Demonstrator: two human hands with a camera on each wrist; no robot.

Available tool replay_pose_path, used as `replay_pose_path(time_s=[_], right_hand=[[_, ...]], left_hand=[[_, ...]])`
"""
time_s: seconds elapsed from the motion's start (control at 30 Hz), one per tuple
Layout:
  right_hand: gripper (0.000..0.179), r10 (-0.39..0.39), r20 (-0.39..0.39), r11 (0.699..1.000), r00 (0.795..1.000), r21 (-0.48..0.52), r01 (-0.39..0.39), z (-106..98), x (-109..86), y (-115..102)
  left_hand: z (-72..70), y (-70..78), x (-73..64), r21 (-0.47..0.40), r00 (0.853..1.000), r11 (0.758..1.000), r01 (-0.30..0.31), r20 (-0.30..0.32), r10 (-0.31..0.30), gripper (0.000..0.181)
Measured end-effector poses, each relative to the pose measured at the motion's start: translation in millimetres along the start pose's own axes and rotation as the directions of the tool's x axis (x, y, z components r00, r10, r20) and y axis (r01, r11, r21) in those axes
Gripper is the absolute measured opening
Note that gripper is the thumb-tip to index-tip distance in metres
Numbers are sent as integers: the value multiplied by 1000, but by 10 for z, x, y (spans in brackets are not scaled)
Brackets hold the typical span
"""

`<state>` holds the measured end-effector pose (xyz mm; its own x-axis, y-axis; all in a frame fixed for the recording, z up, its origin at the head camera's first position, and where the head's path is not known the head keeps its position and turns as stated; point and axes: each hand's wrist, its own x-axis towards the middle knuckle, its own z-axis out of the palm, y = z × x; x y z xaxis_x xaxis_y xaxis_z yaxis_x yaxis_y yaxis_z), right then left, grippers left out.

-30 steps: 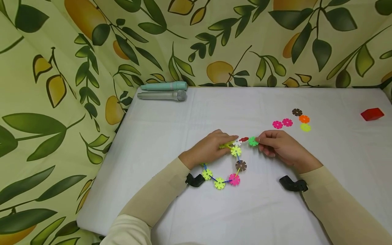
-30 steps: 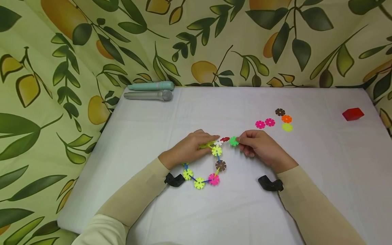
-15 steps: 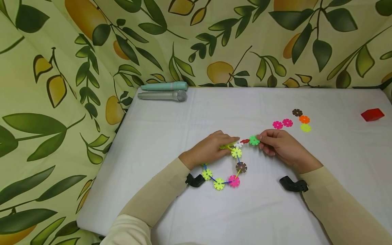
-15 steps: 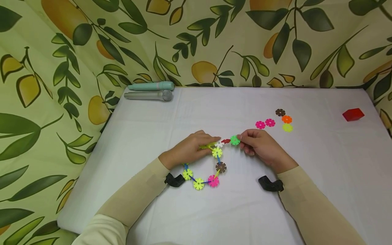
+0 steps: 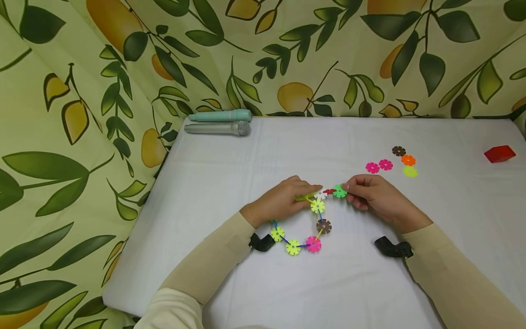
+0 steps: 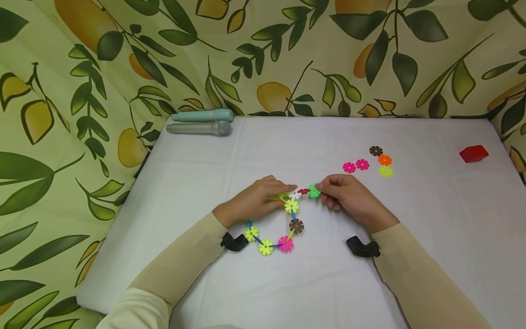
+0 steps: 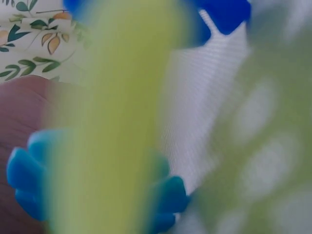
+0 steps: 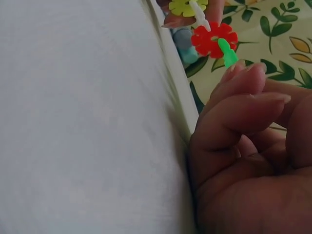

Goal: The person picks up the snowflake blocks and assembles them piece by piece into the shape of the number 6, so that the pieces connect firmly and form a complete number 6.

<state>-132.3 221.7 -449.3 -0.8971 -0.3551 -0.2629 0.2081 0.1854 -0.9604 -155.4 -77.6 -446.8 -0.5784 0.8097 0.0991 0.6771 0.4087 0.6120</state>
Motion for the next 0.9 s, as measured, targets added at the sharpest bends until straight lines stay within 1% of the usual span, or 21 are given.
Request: replay_pose_path(time_s=[0.23,0.4,0.6,0.73,0.8,0.9], right_hand=[[28,9,-19,999,1000,-30,-10,26,12,-1],[29,23,-38,1000,999,-15,-23,21,13,12],[29,17,-25,1000,1000,-8,-17,7,1,15],[30,20,-61,1000,998,-1,-20,0,-5,10],[30,25,-63,1000,998,-10,-26,0,2,13],[30,26,-47,999,999,-41,-28,11,14,13]], left_hand=[[-3,4,-8,8,1000,1000,8,11,-8,50],[2,1,-5,18,1000,1000,24,4,-24,51],[0,7,-4,28,999,999,38,-11,-37,51],[-2,8,-5,31,999,999,40,-12,-40,51],[-4,9,-7,35,999,998,45,-13,-45,51],[-6,8,-12,33,999,998,52,-15,-51,51]])
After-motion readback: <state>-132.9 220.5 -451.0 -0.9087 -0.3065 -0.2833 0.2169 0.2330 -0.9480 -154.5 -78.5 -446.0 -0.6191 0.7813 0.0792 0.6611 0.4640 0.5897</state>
